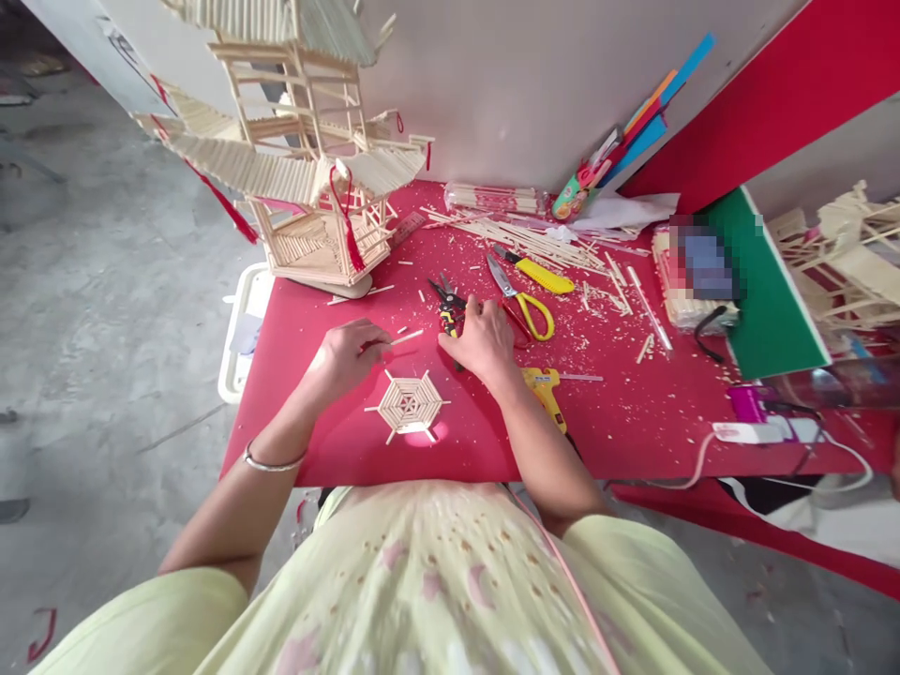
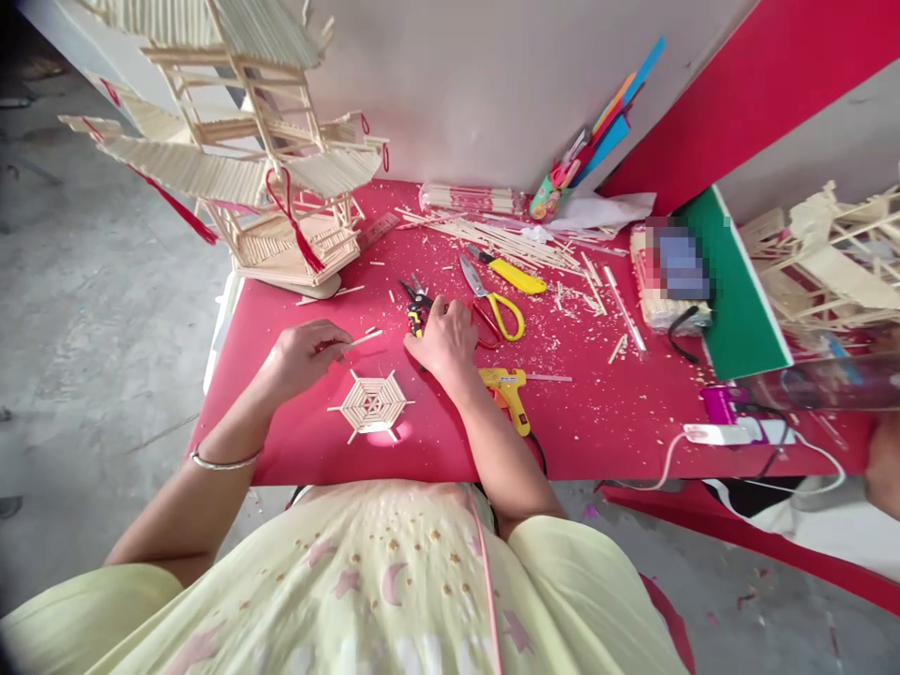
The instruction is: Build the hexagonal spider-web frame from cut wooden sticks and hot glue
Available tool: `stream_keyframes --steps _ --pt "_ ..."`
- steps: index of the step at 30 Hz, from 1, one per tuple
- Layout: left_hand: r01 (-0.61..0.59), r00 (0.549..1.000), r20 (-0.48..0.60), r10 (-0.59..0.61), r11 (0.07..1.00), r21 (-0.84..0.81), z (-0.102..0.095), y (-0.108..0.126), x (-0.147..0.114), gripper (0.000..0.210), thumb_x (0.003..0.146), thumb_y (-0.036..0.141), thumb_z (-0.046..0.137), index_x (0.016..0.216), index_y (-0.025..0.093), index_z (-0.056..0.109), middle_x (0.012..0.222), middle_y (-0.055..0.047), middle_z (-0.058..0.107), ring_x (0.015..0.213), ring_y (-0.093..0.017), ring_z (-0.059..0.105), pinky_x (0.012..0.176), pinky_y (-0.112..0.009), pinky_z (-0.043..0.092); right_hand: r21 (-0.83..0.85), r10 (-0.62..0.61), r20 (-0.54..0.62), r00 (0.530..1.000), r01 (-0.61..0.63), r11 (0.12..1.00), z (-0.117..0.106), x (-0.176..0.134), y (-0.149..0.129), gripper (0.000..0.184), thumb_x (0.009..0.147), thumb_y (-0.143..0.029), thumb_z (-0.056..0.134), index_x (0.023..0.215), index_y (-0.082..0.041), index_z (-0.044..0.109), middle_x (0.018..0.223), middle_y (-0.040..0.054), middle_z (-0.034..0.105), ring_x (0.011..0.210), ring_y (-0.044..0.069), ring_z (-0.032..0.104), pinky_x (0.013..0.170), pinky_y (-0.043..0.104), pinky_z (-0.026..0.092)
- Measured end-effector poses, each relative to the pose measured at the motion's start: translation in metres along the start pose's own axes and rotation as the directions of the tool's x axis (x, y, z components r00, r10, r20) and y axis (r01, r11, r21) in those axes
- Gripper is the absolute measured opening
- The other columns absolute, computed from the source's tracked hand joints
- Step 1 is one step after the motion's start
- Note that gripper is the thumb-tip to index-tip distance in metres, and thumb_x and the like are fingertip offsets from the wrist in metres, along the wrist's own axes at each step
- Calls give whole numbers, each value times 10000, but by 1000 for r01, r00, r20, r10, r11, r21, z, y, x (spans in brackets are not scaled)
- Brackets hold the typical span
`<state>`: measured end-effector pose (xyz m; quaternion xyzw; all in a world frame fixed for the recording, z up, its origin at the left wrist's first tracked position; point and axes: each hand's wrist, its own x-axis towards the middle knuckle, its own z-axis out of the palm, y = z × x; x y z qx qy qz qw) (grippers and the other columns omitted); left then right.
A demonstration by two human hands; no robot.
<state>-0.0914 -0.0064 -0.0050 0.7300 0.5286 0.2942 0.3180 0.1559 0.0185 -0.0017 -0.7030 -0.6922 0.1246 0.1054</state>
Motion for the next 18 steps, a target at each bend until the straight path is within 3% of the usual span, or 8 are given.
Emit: stream_keyframes --steps 4,6,9,12,18 --pt "-93 990 119 70 976 199 -6 -1 -20 246 959 282 560 917 205 790 932 -65 772 797 -187 703 680 -274 487 70 -192 -99 976 199 977 -8 -20 -1 483 995 -327 582 1450 -166 595 1394 207 575 1293 383 512 1063 565 425" --pt "-95 989 136 64 968 231 -4 -4 -26 269 976 286 536 946 216 793 948 -61 776 798 -184 699 653 -268 462 176 -347 -53 936 351 920 -15 -26 -4 378 1041 -284 524 1393 -256 658 1315 122 640 1226 295 561 1060 477 443" --pt "-103 987 147 70 968 229 0 -10 -28 278 987 297 525 971 217 791 958 -58 776 803 -182 694 659 -272 458 275 -524 91 847 485 830 -16 -28 -11 270 1036 -307 593 1259 -309 745 1135 59 708 1104 235 594 1010 402 460" --pt "-108 985 151 78 974 197 2 -17 -29 273 987 299 532 971 209 788 948 -60 773 813 -182 697 685 -276 472 253 -564 186 804 516 819 -7 -26 -17 196 1022 -274 623 1097 -278 804 1005 50 725 1008 216 585 934 364 455" --pt "-88 993 96 73 983 160 5 -27 -35 212 957 301 605 957 199 791 934 -62 771 773 -173 688 708 -283 491 190 -529 195 826 497 846 8 -29 -15 214 1028 -278 603 1015 -250 814 960 56 728 959 217 569 855 343 446"
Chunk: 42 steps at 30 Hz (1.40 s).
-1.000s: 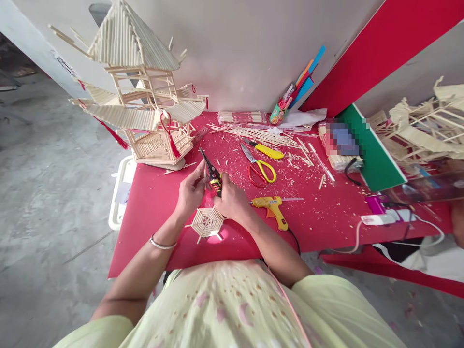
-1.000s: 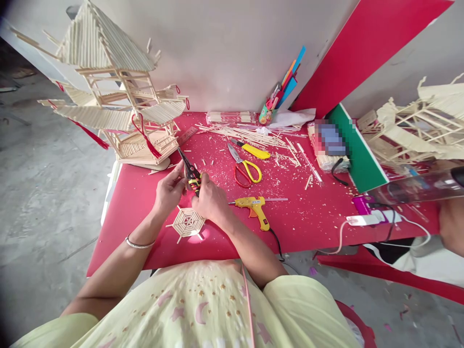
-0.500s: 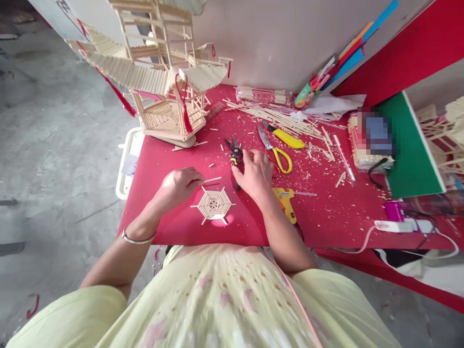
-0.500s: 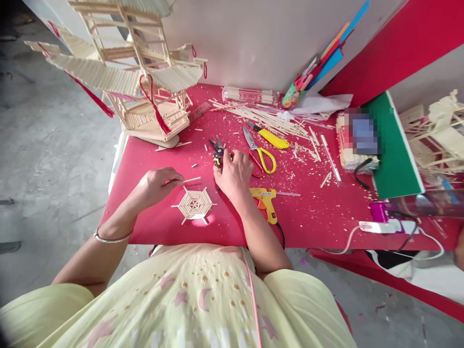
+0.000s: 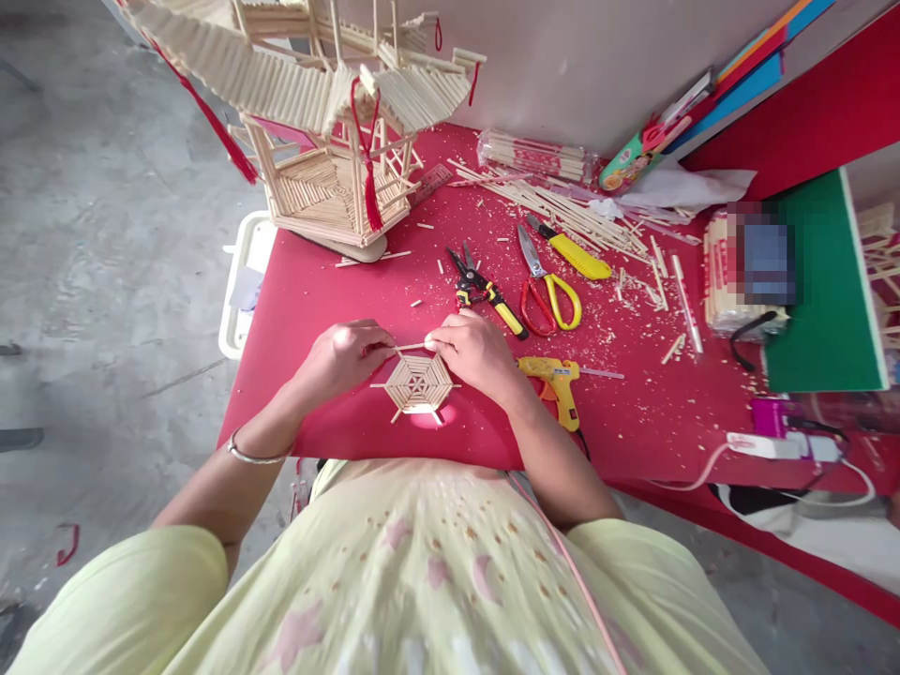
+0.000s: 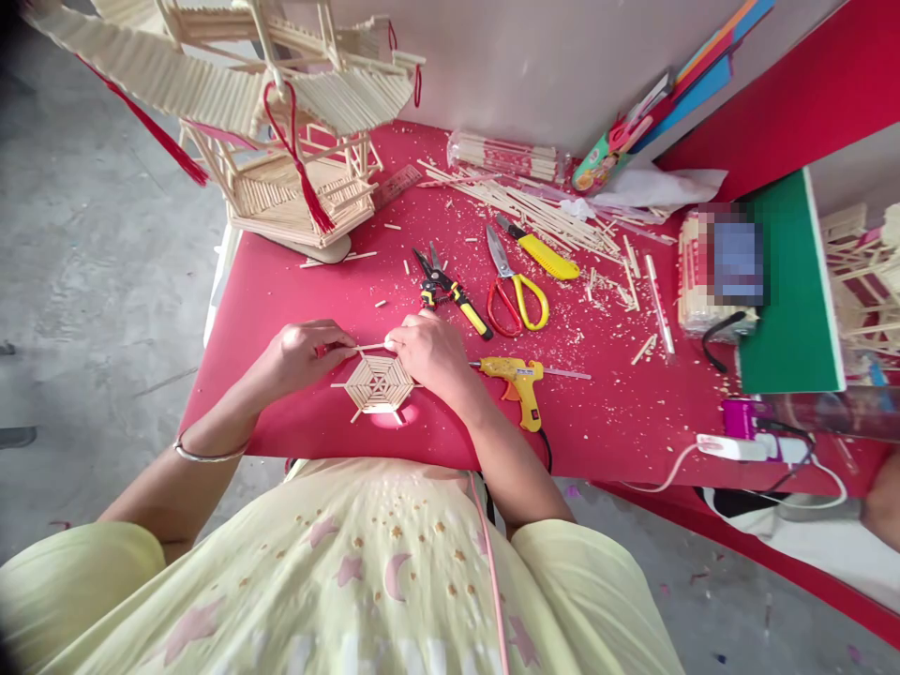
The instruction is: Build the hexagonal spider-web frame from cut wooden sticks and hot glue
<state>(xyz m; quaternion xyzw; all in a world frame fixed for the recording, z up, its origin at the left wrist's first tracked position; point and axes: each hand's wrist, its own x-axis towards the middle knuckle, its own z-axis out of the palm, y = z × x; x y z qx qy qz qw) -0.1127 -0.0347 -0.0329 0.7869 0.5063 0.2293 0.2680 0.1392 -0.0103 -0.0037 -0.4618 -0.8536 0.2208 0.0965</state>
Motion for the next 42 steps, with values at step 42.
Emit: stream_keyframes --steps 42 --pt "-60 998 40 51 965 254 2 9 -9 310 1032 292 474 988 211 769 997 -75 728 817 -184 674 629 -272 445 -46 47 -23 999 -48 998 11 -30 -13 328 993 -84 537 1181 -198 780 1052 106 696 1066 247 578 899 373 509"
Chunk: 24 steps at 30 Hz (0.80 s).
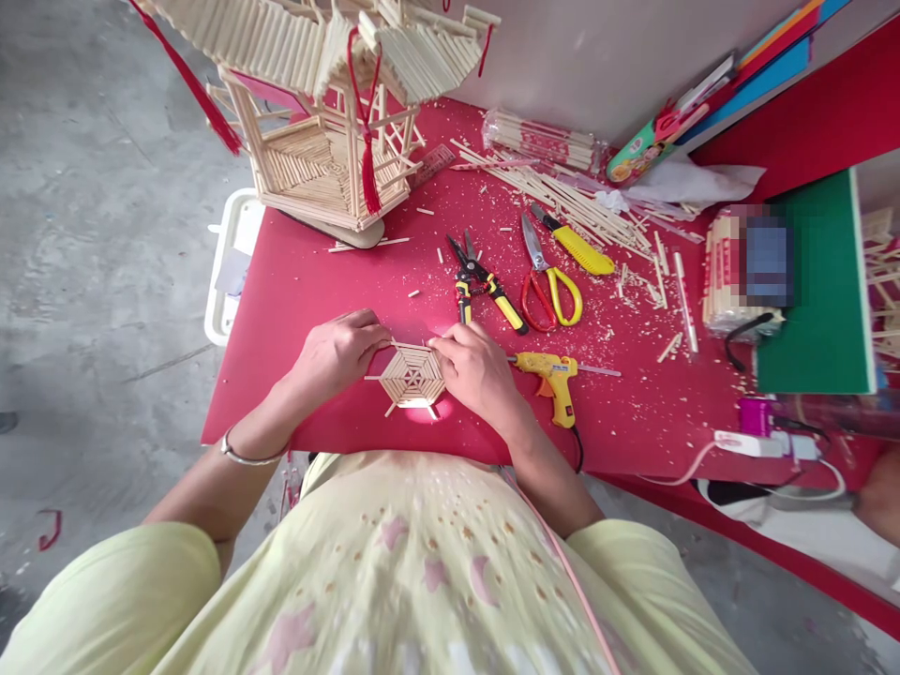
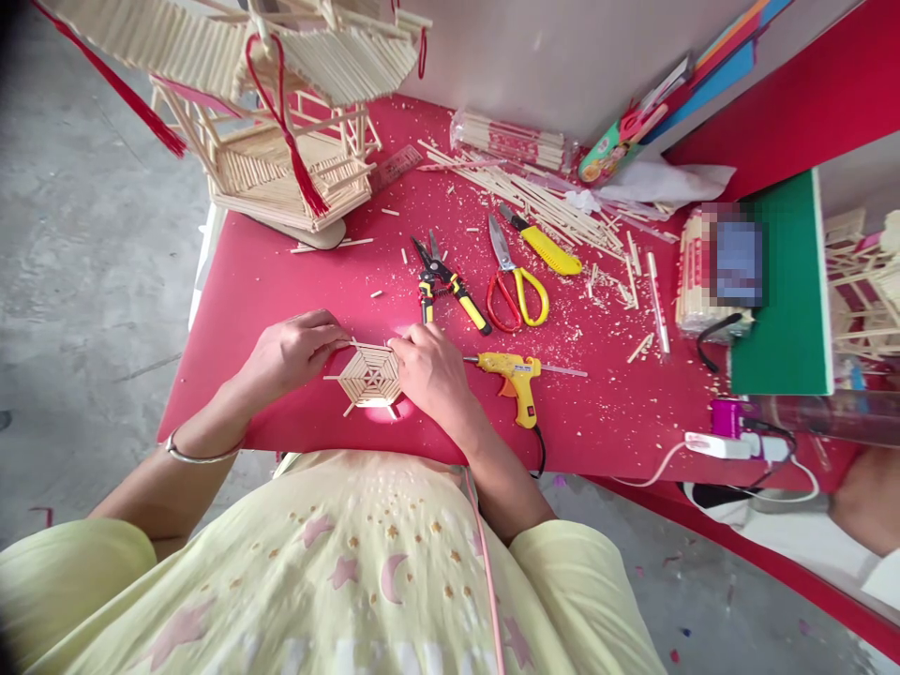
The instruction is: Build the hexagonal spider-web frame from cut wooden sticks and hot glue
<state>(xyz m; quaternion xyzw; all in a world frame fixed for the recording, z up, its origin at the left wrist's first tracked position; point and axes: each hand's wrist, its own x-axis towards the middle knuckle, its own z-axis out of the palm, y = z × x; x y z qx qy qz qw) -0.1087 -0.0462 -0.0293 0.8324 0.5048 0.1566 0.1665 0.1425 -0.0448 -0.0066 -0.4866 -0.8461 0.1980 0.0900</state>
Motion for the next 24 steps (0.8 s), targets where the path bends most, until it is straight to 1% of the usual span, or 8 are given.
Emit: stream_keyframes --steps 4,8,11,15,19,24 --pt "2 1000 1 -2 1000 19 0 0 1 302 1035 299 477 989 212 762 994 -70 725 815 -186 675 615 -274 432 -1 -5 -2 1000 5 1000 0 1 1 324 984 -75 544 1162 -200 785 1043 102 698 1062 244 577 898 367 504" --pt "47 999 -9 -47 999 -1 2 0 1 331 1057 356 455 1013 204 745 985 -65 727 823 -183 686 629 -275 447 -3 -1 2 1000 1 1000 -1 1 0 310 984 -85 557 1148 -202 791 1058 99 695 1048 240 573 880 362 506" --pt "70 998 3 -70 998 -10 3 1 1 340 1060 377 444 1006 202 730 995 -66 723 807 -175 682 632 -273 451 -12 -1 10 1000 2 1000 -2 1 -1 317 983 -82 554 1157 -198 792 1069 100 694 1053 240 574 881 363 510" --pt "75 997 24 -74 996 -41 3 2 0 334 1051 349 436 993 195 725 1023 -75 710 799 -169 671 647 -273 462 -32 5 20 1000 -4 999 -2 1 -1 321 990 -89 549 1174 -194 790 1064 102 694 1055 243 578 883 367 515" --pt "81 997 11 -81 995 -64 3 3 1 327 1046 336 443 985 190 729 1014 -77 703 808 -171 670 658 -272 465 -31 12 18 1000 -11 999 -2 1 -2 322 993 -96 556 1171 -220 794 1053 99 695 1058 243 577 878 367 515" --pt "82 997 0 -82 994 -73 5 0 1 320 1041 319 450 990 188 737 997 -81 698 812 -175 666 657 -276 460 -49 14 31 999 -12 999 -2 1 -2 328 994 -101 549 1190 -207 790 1062 103 697 1055 246 582 865 360 516"
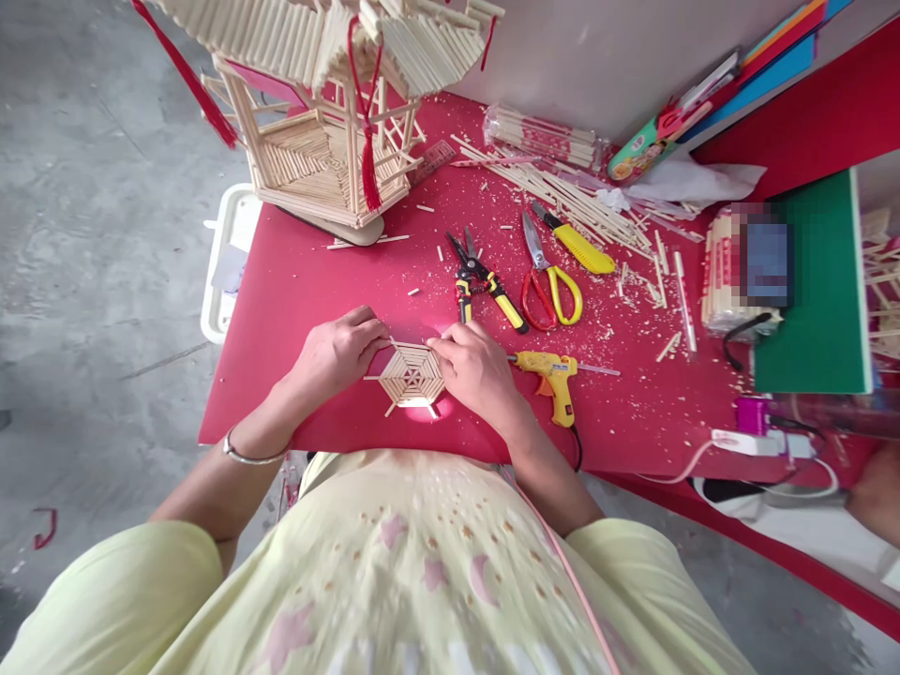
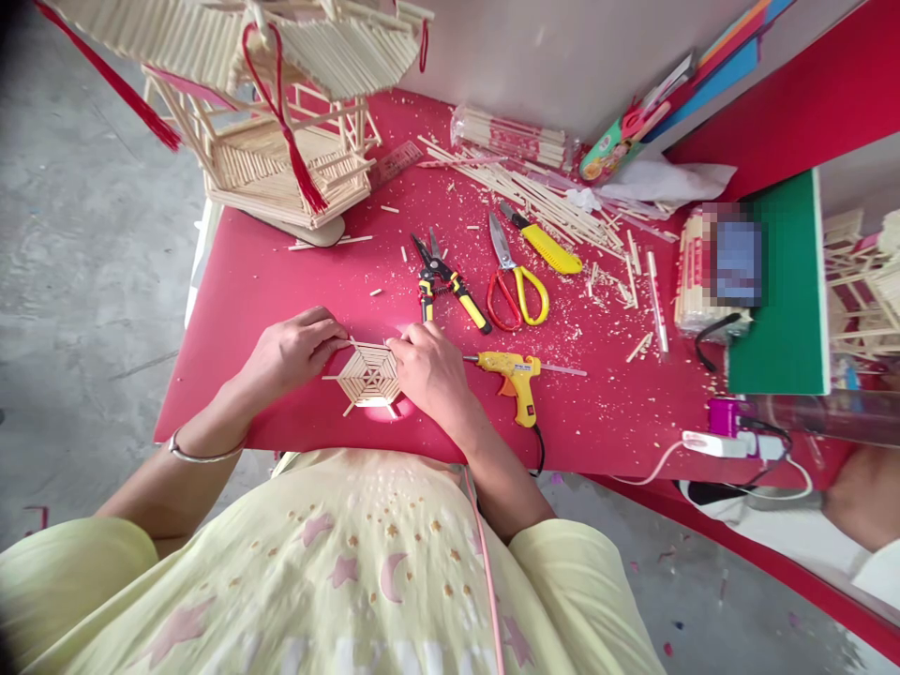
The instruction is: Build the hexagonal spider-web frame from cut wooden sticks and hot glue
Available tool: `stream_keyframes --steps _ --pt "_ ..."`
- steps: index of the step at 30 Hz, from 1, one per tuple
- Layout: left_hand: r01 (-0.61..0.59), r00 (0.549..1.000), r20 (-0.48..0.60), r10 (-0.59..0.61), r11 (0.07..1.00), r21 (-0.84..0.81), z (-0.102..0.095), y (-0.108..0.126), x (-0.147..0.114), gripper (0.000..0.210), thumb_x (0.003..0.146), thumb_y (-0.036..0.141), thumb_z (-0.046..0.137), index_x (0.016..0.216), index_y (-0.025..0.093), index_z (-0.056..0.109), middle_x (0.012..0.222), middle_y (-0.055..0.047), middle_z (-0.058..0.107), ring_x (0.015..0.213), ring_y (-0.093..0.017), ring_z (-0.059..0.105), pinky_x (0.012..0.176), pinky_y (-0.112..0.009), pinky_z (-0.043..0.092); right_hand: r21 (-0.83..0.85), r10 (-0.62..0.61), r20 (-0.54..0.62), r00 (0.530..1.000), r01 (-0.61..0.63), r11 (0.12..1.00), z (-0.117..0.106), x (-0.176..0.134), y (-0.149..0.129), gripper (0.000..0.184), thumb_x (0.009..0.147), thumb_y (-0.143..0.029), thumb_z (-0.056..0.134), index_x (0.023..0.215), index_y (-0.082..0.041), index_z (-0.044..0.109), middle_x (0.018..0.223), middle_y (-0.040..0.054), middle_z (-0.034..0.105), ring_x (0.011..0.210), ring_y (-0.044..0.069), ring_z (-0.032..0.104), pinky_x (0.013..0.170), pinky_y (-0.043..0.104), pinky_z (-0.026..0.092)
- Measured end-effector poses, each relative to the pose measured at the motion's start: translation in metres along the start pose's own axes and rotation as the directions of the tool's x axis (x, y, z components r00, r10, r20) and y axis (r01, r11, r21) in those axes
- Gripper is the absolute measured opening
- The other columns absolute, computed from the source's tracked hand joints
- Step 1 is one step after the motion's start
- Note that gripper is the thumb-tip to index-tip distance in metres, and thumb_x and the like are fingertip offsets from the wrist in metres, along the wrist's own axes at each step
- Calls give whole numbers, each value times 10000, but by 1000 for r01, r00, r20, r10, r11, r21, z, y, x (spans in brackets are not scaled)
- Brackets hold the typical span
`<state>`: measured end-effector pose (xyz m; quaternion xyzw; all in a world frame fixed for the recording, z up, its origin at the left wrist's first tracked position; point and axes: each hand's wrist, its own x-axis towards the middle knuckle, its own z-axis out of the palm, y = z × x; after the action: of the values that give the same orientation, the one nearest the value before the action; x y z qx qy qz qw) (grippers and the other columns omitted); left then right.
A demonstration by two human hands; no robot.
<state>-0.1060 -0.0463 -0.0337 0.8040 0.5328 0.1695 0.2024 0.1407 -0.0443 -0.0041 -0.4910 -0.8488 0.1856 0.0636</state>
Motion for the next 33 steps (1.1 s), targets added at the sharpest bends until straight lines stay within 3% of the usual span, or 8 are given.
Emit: stream_keyframes --steps 8,33 --pt "-49 999 17 49 999 7 0 -6 -1 317 1045 302 443 999 185 734 994 -86 690 791 -175 654 659 -279 458 2 -24 -41 999 25 1000 5 -3 3 368 1004 -109 531 1298 -209 728 1079 101 692 1052 240 571 878 354 503" --pt "-17 1000 -7 17 1000 26 2 3 0 328 1038 329 449 941 181 725 986 -88 703 808 -180 674 657 -285 466 38 -30 -38 999 32 999 4 -3 3 327 978 -74 539 1182 -197 763 1119 100 700 1086 241 572 897 366 505"
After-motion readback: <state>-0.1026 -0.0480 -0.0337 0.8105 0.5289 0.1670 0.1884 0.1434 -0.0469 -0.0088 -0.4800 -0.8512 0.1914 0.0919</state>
